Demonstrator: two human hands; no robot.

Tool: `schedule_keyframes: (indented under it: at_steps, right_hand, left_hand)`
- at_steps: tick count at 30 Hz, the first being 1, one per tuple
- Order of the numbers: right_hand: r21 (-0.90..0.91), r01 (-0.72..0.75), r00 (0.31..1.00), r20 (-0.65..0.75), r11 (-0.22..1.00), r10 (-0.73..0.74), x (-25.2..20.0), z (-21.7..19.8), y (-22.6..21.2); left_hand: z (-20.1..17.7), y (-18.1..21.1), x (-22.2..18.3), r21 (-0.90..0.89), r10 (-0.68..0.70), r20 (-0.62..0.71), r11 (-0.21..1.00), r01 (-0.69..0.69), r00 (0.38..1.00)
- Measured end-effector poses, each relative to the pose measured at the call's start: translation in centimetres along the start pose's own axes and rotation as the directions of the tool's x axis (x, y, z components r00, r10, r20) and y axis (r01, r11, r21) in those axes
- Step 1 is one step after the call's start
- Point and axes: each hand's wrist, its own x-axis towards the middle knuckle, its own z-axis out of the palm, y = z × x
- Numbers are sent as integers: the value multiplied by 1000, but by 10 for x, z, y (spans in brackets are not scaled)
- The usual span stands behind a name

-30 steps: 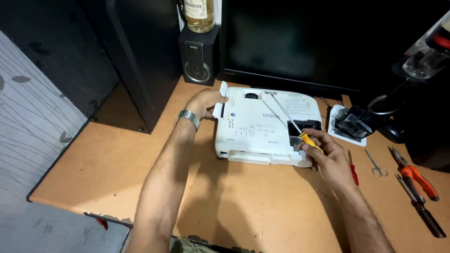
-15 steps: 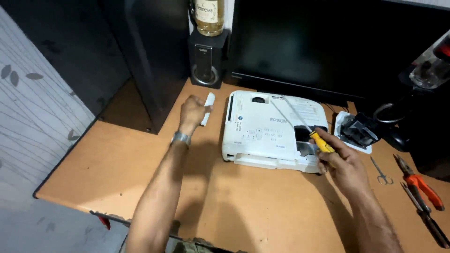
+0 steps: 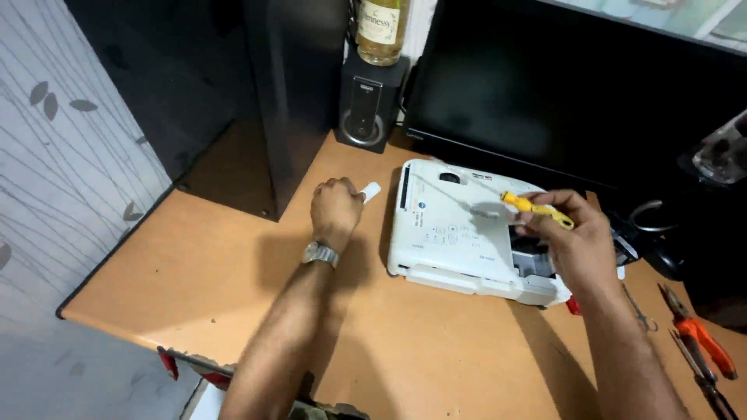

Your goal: Disassembling and performing maintenance on an Epson projector using a screwdriver.

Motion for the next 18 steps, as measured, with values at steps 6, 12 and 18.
schedule_keyframes:
  at_steps: [6, 12, 18]
  right_hand:
    - [-135, 260, 964, 101, 956, -248, 39, 27, -30]
    - [-130, 622, 781, 163, 772, -602, 93, 64, -27]
    - [-244, 626, 778, 262, 740, -572, 117, 95, -43]
  left_hand:
    - [-39, 41, 2, -78, 277, -194, 952, -296, 941]
    - [-28, 73, 31, -564, 530, -236, 608, -559, 815]
    - [-8, 79, 53, -638, 584, -118, 575, -512, 803]
